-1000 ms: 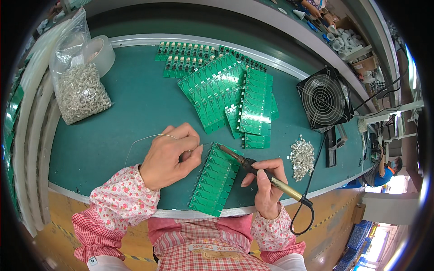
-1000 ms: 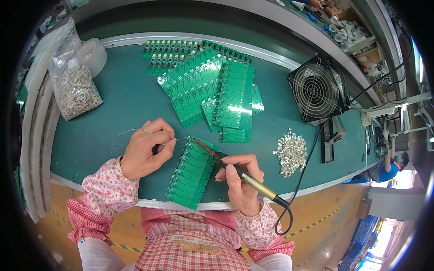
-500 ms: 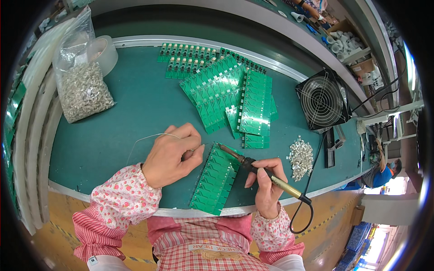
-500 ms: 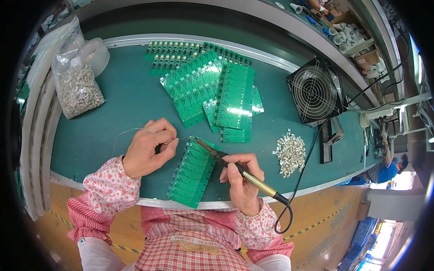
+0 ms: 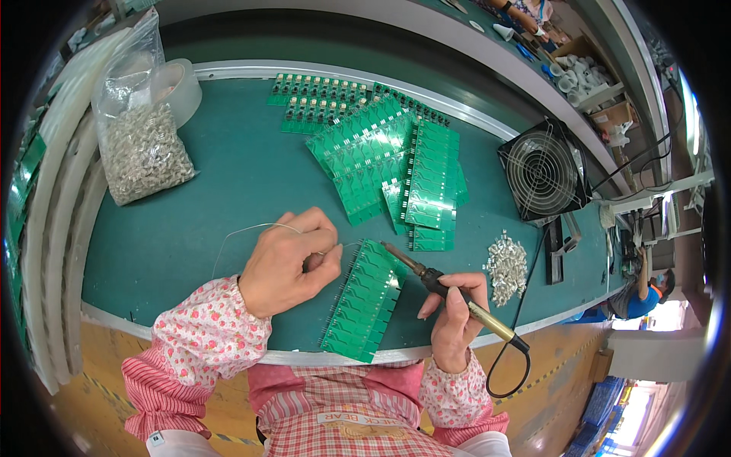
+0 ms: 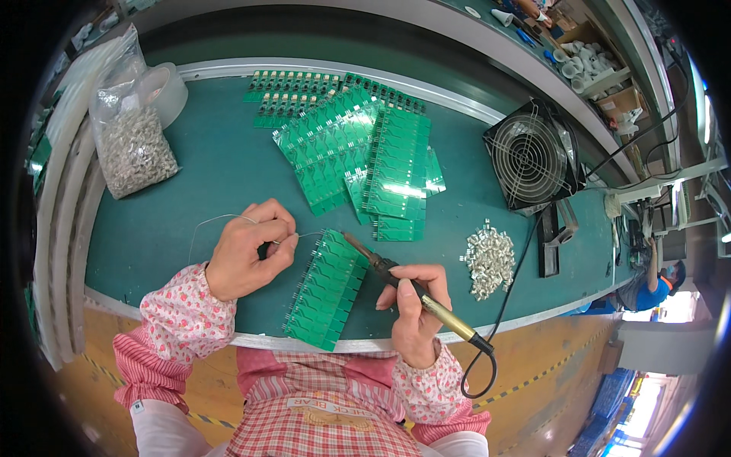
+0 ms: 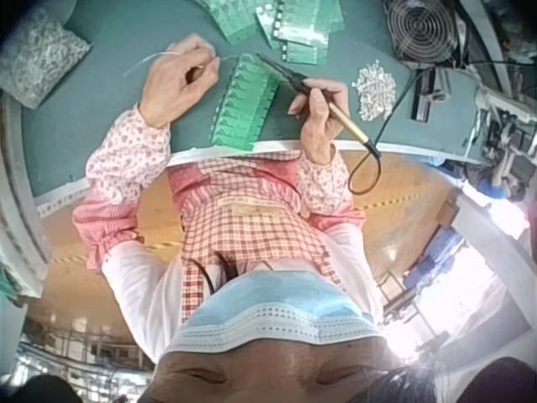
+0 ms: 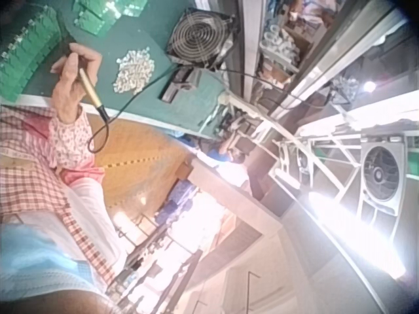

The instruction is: The person solders connections on circuit board panels using a soldering iron and wire, sorts and stacks the panels, and then inserts small electronic components into a panel by hand.

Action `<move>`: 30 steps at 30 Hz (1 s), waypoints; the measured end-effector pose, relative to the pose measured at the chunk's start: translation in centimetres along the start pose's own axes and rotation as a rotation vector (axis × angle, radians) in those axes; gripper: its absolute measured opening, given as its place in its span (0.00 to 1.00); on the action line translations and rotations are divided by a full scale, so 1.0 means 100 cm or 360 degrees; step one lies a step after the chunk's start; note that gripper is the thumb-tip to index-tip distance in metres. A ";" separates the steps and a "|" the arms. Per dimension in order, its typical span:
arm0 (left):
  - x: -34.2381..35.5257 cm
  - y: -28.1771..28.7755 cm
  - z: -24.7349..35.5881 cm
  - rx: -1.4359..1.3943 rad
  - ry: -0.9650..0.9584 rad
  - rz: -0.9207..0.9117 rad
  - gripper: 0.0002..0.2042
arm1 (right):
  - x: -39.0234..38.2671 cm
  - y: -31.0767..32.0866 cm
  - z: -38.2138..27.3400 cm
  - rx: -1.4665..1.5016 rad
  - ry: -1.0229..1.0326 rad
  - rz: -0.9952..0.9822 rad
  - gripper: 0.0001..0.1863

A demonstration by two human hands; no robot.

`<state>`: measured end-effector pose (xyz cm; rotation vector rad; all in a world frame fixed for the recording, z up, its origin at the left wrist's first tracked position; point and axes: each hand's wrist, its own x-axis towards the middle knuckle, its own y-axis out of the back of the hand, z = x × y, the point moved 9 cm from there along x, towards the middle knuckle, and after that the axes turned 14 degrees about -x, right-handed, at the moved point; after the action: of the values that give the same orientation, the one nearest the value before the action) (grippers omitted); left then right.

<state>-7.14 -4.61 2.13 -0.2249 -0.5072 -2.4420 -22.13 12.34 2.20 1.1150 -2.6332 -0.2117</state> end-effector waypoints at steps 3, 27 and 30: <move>0.000 -0.001 0.003 -0.0001 -0.0001 -0.0024 0.12 | -0.001 0.001 0.000 -0.0004 -0.0003 -0.0008 0.09; -0.001 -0.006 0.007 0.0061 -0.0086 -0.0083 0.13 | -0.003 -0.011 -0.003 -0.0060 0.0025 -0.0214 0.08; 0.000 -0.005 0.007 0.0074 -0.0082 -0.0077 0.13 | -0.004 -0.011 -0.004 -0.0119 0.0070 -0.0243 0.08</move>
<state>-7.39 -3.94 2.58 -0.2596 -0.5981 -2.4734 -20.96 11.83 2.23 1.2807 -2.4822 -0.3099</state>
